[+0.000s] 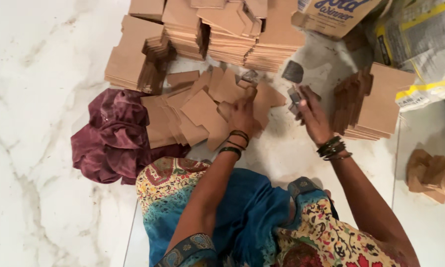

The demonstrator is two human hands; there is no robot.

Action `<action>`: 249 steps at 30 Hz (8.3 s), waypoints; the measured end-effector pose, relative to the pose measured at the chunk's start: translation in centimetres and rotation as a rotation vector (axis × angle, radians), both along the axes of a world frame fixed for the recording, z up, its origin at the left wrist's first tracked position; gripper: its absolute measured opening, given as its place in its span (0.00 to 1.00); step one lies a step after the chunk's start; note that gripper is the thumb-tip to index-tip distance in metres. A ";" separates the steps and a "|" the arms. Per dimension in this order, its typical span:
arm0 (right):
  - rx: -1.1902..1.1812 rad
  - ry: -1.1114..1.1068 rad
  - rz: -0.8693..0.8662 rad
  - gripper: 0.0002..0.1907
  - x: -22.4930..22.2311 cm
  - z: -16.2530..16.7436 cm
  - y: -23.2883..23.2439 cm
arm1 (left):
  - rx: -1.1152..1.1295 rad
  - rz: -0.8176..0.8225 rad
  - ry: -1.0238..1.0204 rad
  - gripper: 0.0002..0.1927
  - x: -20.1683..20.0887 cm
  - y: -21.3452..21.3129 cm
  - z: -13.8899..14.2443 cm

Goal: The person sits on the floor among piles of cut cardboard pieces and smooths them one at a time using a sanding block, rubbing the block over the surfaces and edges of each piece before setting it on a finished pile and picking up the next piece.

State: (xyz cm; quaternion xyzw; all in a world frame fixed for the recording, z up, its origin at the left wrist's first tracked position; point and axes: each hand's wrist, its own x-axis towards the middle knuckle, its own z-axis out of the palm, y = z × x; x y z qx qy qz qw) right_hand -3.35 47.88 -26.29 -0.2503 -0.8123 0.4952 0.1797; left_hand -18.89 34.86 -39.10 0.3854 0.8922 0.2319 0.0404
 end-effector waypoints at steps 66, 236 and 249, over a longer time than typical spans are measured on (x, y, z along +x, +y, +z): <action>0.881 -0.030 0.265 0.33 -5.1 0.4 -8.0 | 1.183 -0.311 -2.321 0.50 4.4 -9.3 -2.8; 0.414 -0.026 0.243 0.29 0.9 -2.2 -13.2 | 1.837 -0.108 -1.793 0.40 1.4 -8.9 2.4; 0.512 0.059 0.146 0.36 1.3 -3.0 -12.7 | 1.663 0.200 -1.734 0.29 1.0 -9.0 1.7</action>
